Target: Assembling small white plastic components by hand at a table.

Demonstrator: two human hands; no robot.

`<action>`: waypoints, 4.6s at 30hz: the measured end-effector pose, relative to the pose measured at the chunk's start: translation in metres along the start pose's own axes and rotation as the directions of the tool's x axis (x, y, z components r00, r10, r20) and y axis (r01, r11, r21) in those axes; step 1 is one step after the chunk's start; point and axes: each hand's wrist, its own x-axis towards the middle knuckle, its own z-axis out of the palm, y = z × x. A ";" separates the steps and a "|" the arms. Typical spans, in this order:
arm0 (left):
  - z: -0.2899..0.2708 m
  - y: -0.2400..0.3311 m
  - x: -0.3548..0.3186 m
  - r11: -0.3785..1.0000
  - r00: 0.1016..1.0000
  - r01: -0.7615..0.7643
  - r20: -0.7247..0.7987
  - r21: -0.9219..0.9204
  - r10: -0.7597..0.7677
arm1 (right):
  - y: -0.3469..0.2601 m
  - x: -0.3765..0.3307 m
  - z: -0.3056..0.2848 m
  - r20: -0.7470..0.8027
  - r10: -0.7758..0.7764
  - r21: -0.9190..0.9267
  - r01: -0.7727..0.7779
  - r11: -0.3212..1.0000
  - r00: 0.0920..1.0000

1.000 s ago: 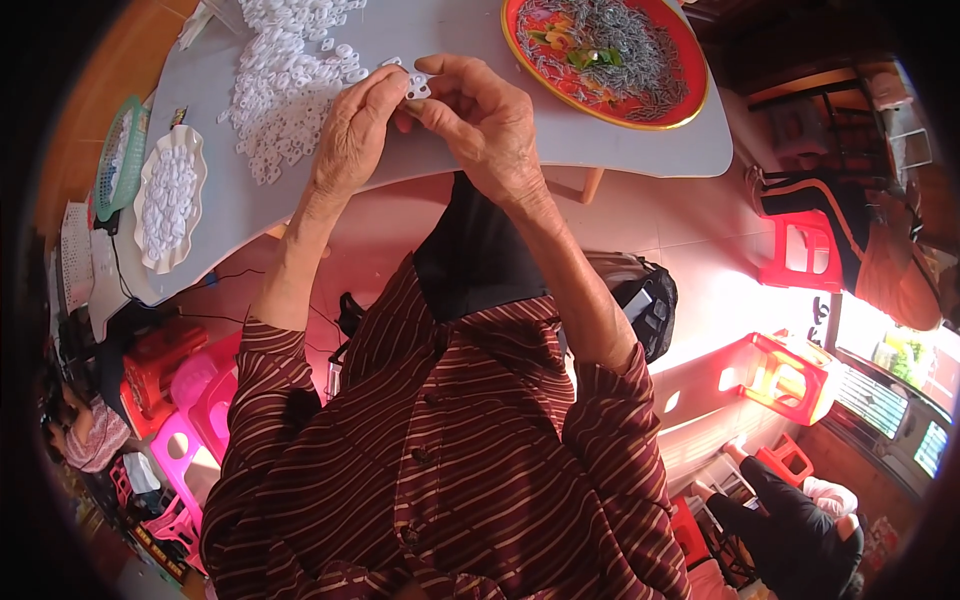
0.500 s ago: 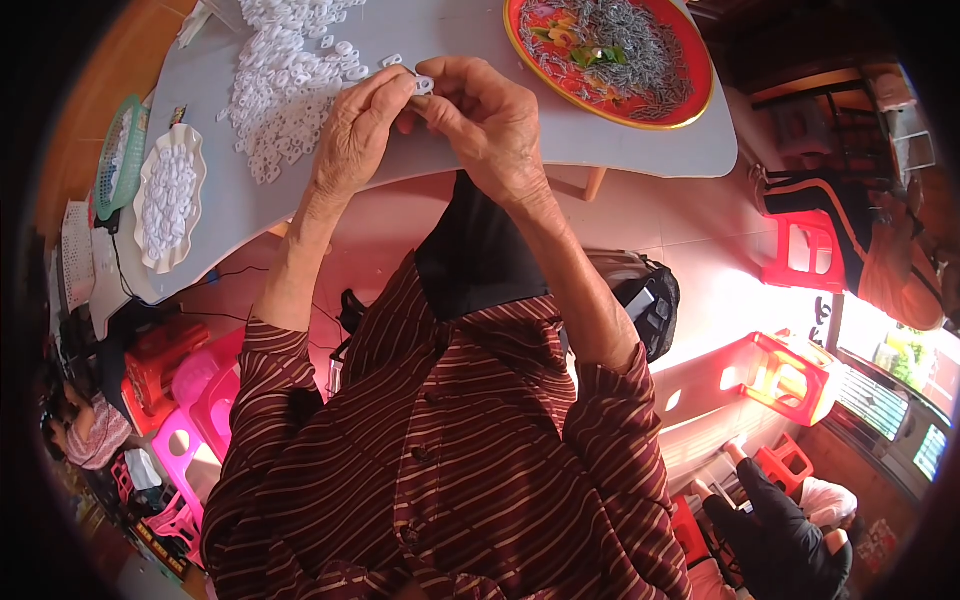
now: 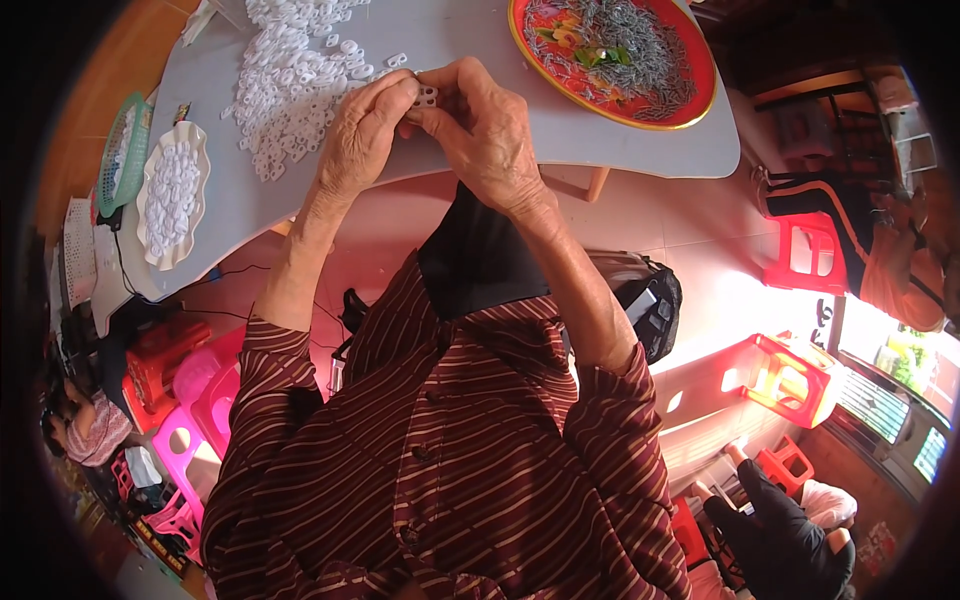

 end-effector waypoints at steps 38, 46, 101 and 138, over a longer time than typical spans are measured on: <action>0.001 -0.011 -0.024 0.855 0.983 0.018 -0.146 -0.518 -0.110 | -0.034 0.200 -0.130 -0.018 -0.503 -0.835 0.264 0.484 0.864; 0.000 -0.002 -0.026 0.769 0.946 0.046 -0.220 -0.638 -0.240 | 0.002 0.157 0.039 0.560 -0.317 -0.346 0.564 0.750 0.765; 0.011 0.009 -0.027 0.921 0.954 0.135 -0.203 -0.365 -0.220 | 0.018 0.120 -0.016 0.454 -0.057 -0.590 0.348 0.729 0.889; 0.008 0.008 -0.026 0.917 0.947 0.128 -0.228 -0.377 -0.226 | -0.018 0.098 -0.078 0.211 0.182 -0.594 -0.021 0.804 0.960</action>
